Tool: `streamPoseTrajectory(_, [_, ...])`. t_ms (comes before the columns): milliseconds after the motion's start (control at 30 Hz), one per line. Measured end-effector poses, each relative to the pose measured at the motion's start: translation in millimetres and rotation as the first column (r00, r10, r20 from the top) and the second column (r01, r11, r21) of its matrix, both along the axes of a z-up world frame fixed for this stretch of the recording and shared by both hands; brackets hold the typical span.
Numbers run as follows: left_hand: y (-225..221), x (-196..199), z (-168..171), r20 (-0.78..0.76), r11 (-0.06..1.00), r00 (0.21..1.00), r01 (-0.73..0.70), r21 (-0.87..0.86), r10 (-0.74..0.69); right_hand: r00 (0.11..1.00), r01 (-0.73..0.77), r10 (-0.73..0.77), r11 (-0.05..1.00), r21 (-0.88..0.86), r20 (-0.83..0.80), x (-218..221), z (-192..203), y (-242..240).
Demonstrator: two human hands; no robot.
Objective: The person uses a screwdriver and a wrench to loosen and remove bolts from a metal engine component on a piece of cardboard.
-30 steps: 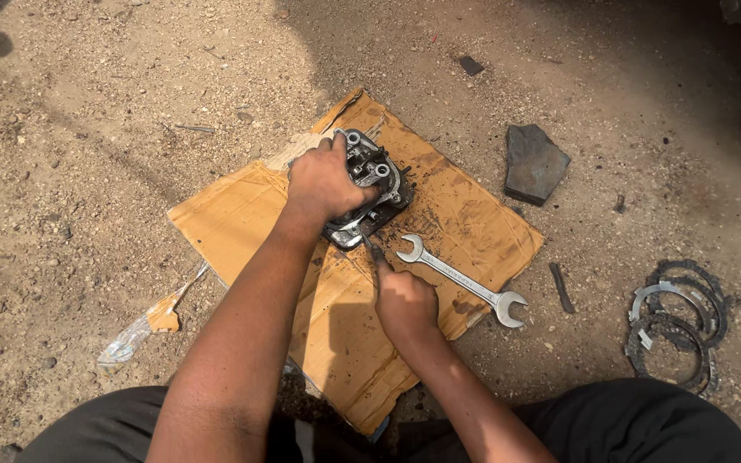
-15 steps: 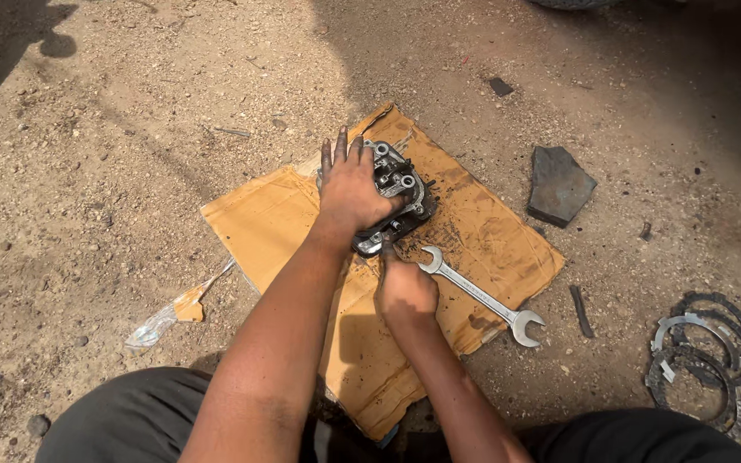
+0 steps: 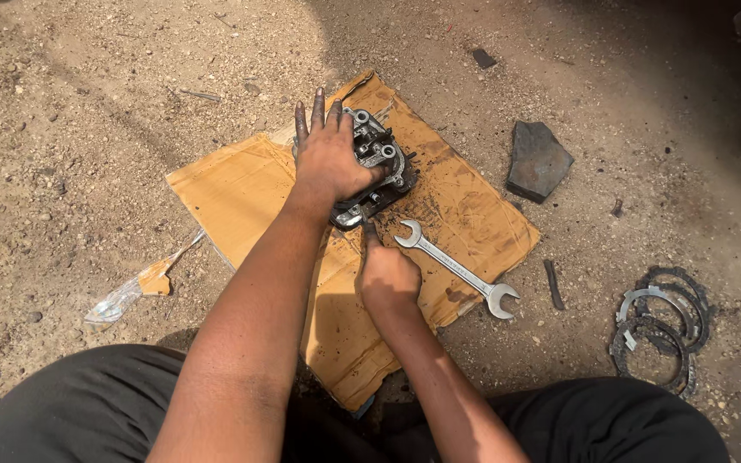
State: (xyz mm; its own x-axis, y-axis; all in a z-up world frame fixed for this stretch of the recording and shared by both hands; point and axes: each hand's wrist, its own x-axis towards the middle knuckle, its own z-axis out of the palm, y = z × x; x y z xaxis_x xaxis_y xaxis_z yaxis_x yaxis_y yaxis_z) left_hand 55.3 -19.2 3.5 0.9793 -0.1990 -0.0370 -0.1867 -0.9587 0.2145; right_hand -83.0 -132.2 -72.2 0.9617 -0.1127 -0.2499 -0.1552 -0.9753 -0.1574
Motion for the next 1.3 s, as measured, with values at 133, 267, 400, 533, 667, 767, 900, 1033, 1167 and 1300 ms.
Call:
streamPoseTrajectory(133, [0.3, -0.5, 2.4, -0.002, 0.999, 1.000, -0.004, 0.033, 0.004, 0.991, -0.127, 0.124, 0.990, 0.055, 0.052, -16.7, 9.8, -24.7])
streamPoseTrajectory(267, [1.5, -3.1, 6.0, -0.006, 0.999, 1.000, -0.015, 0.047, 0.016, 0.981, -0.196, 0.196, 0.980, 0.016, 0.002, -13.7, 29.7, -26.6])
streamPoseTrajectory(400, [0.3, -4.0, 7.2, 0.004, 1.000, 1.000, -0.004, -0.012, 0.004, 0.980, -0.199, 0.199, 0.980, -0.004, 0.009, -15.2, 24.6, -27.9])
streamPoseTrajectory(533, [3.3, 1.1, 11.9, -0.014, 0.999, 1.000, -0.008, 0.036, 0.008, 0.978, -0.202, 0.200, 0.979, -0.020, -0.050, -9.6, 21.3, -28.9])
streamPoseTrajectory(667, [-1.5, 1.6, 4.8, -0.021, 1.000, 1.000, 0.003, 0.029, -0.002, 0.980, -0.186, 0.189, 0.982, 0.043, -0.062, -10.2, 35.6, -31.2])
streamPoseTrajectory(767, [-2.9, 2.5, 1.5, -0.020, 0.999, 1.000, 0.004, 0.041, -0.003, 0.977, -0.162, 0.168, 0.985, 0.056, -0.135, -17.0, 50.0, -36.4])
streamPoseTrajectory(900, [-2.6, 4.3, 0.3, -0.015, 1.000, 1.000, -0.008, 0.015, 0.008, 0.975, -0.220, 0.221, 0.974, 0.058, 0.000, -3.4, 42.3, -31.5])
streamPoseTrajectory(1033, [0.2, 8.7, 2.2, 0.000, 0.999, 1.000, 0.018, 0.035, -0.018, 0.967, -0.252, 0.253, 0.966, 0.048, -0.012, -10.7, 35.4, -41.2])
streamPoseTrajectory(1167, [2.5, 10.2, -1.3, -0.036, 0.999, 0.999, 0.034, 0.025, -0.034, 0.959, -0.284, 0.284, 0.959, -0.006, 0.001, -1.9, 32.9, -27.7])
streamPoseTrajectory(1300, [3.3, 11.7, -1.5, -0.012, 0.999, 0.999, 0.040, -0.006, -0.040, 0.968, -0.234, 0.238, 0.971, 0.056, -0.078, -6.9, 37.8, -40.5])
